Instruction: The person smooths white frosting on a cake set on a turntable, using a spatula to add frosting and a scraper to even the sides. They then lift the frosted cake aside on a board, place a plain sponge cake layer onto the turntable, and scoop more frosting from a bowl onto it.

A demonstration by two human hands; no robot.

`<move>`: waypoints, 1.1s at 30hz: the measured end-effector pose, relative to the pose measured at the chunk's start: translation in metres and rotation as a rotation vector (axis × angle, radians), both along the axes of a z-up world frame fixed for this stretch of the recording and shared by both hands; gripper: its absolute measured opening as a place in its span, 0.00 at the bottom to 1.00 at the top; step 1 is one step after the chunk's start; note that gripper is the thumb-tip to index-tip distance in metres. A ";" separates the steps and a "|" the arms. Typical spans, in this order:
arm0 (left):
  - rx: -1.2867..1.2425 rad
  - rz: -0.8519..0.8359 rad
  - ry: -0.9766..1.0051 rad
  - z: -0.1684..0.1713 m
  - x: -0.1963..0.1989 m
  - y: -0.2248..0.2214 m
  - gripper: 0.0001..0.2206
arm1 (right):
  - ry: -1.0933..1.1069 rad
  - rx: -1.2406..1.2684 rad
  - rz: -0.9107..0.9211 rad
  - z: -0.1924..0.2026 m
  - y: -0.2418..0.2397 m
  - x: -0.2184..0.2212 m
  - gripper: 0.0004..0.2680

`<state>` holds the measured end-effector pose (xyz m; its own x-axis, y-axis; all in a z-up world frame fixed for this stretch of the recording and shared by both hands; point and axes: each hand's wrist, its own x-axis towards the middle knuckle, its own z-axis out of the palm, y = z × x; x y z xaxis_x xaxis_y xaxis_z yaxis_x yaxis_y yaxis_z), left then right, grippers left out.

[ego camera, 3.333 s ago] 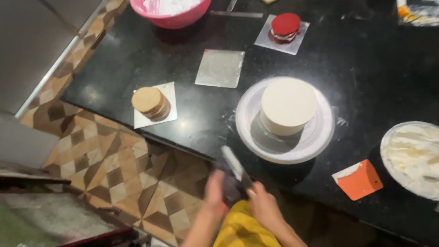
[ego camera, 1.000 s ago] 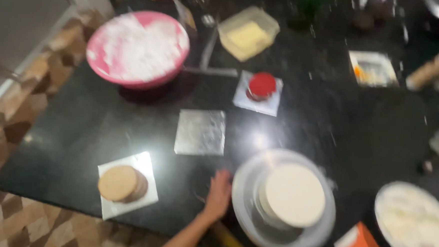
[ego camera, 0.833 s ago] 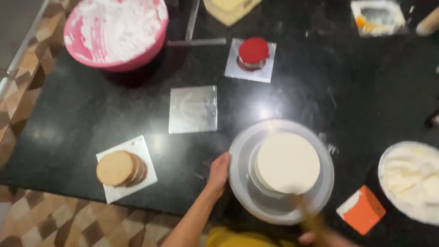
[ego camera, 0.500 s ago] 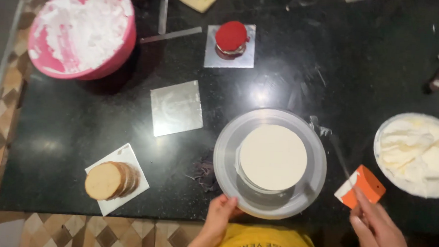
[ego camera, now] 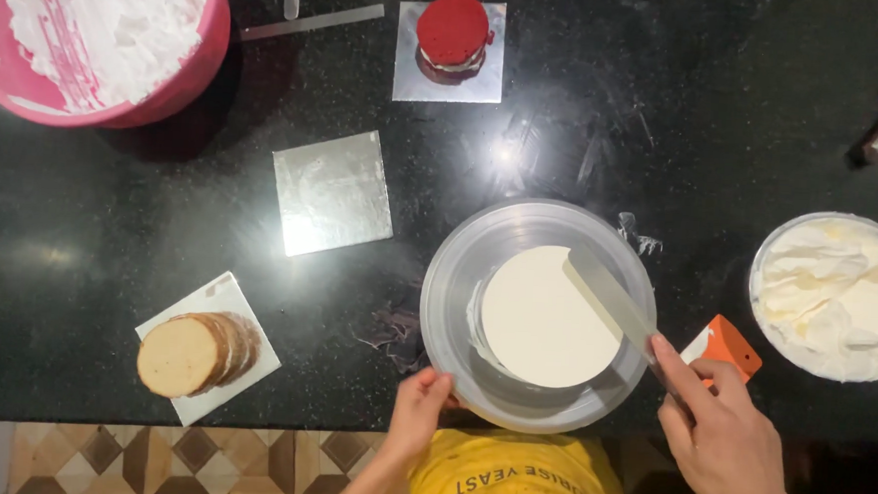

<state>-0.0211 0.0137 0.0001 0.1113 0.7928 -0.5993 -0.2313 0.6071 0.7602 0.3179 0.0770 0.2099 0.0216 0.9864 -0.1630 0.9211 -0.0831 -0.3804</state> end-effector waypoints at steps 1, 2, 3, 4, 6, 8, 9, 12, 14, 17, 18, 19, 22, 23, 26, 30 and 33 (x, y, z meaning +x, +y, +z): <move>0.043 0.034 0.071 -0.006 -0.004 0.002 0.13 | -0.017 -0.001 0.001 0.001 0.001 -0.001 0.23; 0.046 0.037 0.068 -0.002 -0.004 0.006 0.13 | -0.020 0.002 0.003 0.001 0.002 -0.003 0.23; 0.049 0.036 0.046 0.001 -0.004 0.009 0.12 | -0.036 0.000 0.001 0.002 0.004 -0.004 0.24; 0.048 0.033 0.024 0.006 -0.005 0.010 0.12 | -0.051 -0.007 -0.003 0.003 0.004 -0.006 0.24; 0.059 0.031 0.024 0.006 -0.005 0.011 0.12 | -0.071 -0.021 -0.009 0.004 0.004 -0.007 0.24; 0.071 0.028 0.024 0.005 -0.004 0.010 0.12 | -0.092 -0.034 -0.015 0.004 0.004 -0.007 0.23; 0.081 0.029 0.044 0.003 -0.004 0.008 0.12 | -0.102 -0.038 -0.016 0.004 0.004 -0.007 0.24; 0.069 0.048 0.032 0.010 -0.001 0.010 0.13 | -0.109 -0.041 -0.016 0.003 0.005 -0.008 0.23; 0.046 0.064 -0.001 0.016 0.000 0.011 0.13 | -0.106 -0.041 -0.017 0.004 0.005 -0.009 0.23; 0.052 0.089 -0.057 0.016 0.001 0.009 0.14 | -0.106 -0.057 -0.018 0.003 0.005 -0.010 0.23; 0.060 0.089 -0.050 0.012 0.001 0.007 0.15 | -0.113 -0.062 -0.015 0.002 0.005 -0.010 0.23; 0.067 0.089 -0.043 0.009 0.001 0.006 0.15 | -0.119 -0.067 -0.013 0.001 0.004 -0.010 0.23; 0.060 0.089 -0.072 0.016 0.002 0.008 0.15 | -0.119 -0.068 -0.003 0.005 0.005 -0.015 0.23; 0.060 0.090 -0.072 0.017 0.002 0.009 0.15 | -0.120 -0.069 -0.002 0.004 0.004 -0.017 0.23; 0.066 0.076 -0.047 0.021 0.003 0.010 0.16 | -0.110 -0.039 0.023 0.004 -0.001 -0.024 0.23; 0.054 0.081 -0.062 0.024 0.004 0.010 0.15 | -0.049 0.002 0.075 0.008 -0.006 -0.037 0.24; 0.064 0.081 -0.071 0.022 0.005 0.008 0.15 | -0.019 -0.045 0.106 0.011 -0.009 -0.045 0.26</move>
